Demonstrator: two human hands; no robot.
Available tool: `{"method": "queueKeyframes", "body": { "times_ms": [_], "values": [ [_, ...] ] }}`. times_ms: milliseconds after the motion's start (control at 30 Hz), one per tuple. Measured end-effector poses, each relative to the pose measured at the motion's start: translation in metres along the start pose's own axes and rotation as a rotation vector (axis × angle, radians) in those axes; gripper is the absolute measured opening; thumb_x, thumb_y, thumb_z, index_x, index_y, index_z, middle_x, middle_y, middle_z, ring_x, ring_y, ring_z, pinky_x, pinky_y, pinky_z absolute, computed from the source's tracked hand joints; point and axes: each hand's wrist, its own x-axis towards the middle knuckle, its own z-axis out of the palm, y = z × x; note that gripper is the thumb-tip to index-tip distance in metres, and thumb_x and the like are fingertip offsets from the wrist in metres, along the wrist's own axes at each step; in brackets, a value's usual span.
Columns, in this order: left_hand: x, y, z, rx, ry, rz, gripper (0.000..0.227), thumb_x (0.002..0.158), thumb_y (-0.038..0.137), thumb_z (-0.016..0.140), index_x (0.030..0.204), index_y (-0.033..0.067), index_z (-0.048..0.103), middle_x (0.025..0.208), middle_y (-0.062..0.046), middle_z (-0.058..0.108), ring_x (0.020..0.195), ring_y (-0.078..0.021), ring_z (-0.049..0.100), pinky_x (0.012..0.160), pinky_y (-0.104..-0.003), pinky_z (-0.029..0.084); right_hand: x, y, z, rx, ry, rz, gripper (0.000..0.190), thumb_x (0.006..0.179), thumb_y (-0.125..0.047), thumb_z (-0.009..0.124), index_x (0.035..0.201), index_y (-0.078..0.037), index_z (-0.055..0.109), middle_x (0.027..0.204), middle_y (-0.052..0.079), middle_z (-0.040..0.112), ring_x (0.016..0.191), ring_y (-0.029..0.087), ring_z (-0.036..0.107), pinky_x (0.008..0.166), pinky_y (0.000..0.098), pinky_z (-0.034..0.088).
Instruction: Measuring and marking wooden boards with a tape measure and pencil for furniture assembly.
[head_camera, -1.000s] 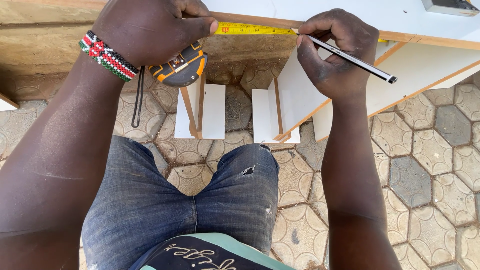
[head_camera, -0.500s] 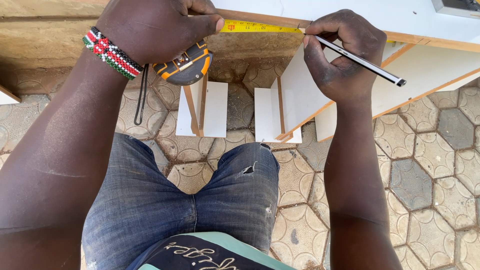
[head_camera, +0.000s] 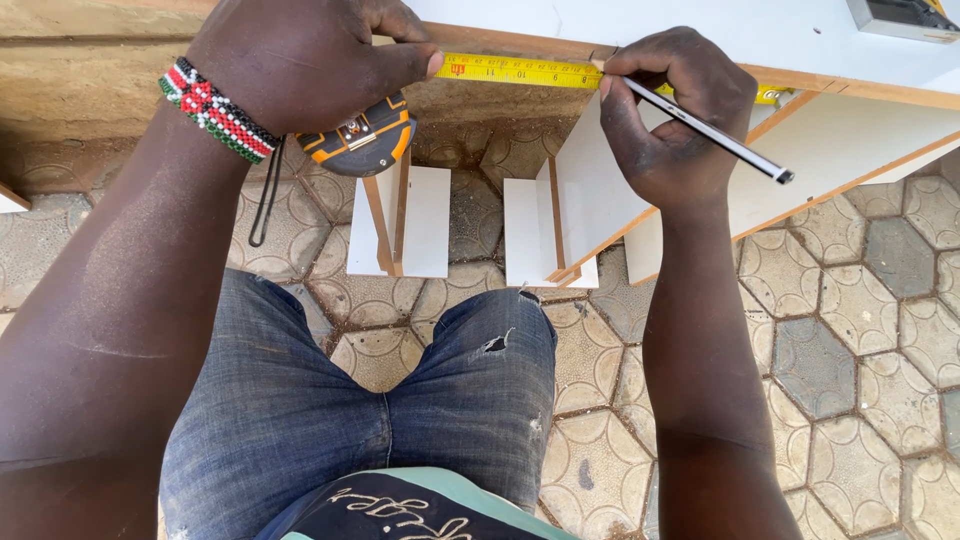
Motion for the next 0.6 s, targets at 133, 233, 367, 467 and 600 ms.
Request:
{"method": "queueKeyframes", "body": {
  "times_ms": [133, 233, 367, 467, 600],
  "values": [
    [0.0006, -0.0052, 0.0038, 0.019, 0.006, 0.046, 0.048, 0.128, 0.07, 0.069, 0.149, 0.0353, 0.094, 0.094, -0.014, 0.084, 0.085, -0.0393, 0.078, 0.063, -0.059, 0.056, 0.0001, -0.0011, 0.0009, 0.021, 0.018, 0.049, 0.005, 0.117, 0.013, 0.082, 0.12, 0.01, 0.08, 0.113, 0.024, 0.08, 0.099, 0.033, 0.075, 0.089, 0.0413, 0.064],
    [0.0001, -0.0035, 0.0035, 0.001, 0.024, 0.023, 0.039, 0.126, 0.068, 0.073, 0.14, 0.0397, 0.095, 0.095, -0.009, 0.083, 0.085, -0.037, 0.075, 0.062, -0.057, 0.052, 0.0018, -0.0022, 0.0014, 0.018, 0.011, 0.013, 0.003, 0.117, 0.012, 0.078, 0.119, 0.011, 0.08, 0.115, 0.025, 0.083, 0.101, 0.035, 0.077, 0.088, 0.043, 0.061],
    [-0.0003, -0.0019, 0.0039, -0.014, 0.023, 0.019, 0.039, 0.125, 0.067, 0.075, 0.138, 0.0373, 0.096, 0.094, -0.007, 0.084, 0.082, -0.0351, 0.075, 0.06, -0.056, 0.051, -0.0018, -0.0013, 0.0014, 0.046, 0.013, 0.046, 0.006, 0.115, 0.014, 0.08, 0.12, 0.01, 0.08, 0.115, 0.025, 0.08, 0.102, 0.035, 0.077, 0.091, 0.0424, 0.065],
    [0.0003, -0.001, 0.0045, 0.012, 0.021, 0.008, 0.04, 0.124, 0.068, 0.073, 0.14, 0.0387, 0.095, 0.097, -0.008, 0.087, 0.084, -0.0371, 0.077, 0.062, -0.058, 0.053, -0.0004, -0.0037, 0.0024, 0.091, 0.035, 0.082, 0.003, 0.117, 0.011, 0.079, 0.119, 0.01, 0.078, 0.113, 0.023, 0.077, 0.103, 0.033, 0.076, 0.092, 0.0407, 0.065],
    [-0.0007, -0.0029, 0.007, 0.02, 0.067, 0.058, 0.039, 0.125, 0.067, 0.075, 0.137, 0.0373, 0.097, 0.098, -0.007, 0.087, 0.085, -0.0373, 0.078, 0.06, -0.058, 0.054, -0.0016, -0.0043, 0.0056, 0.095, 0.063, 0.101, 0.006, 0.121, 0.004, 0.079, 0.123, 0.01, 0.076, 0.116, 0.023, 0.073, 0.106, 0.034, 0.076, 0.098, 0.0427, 0.071]
  ]
}}
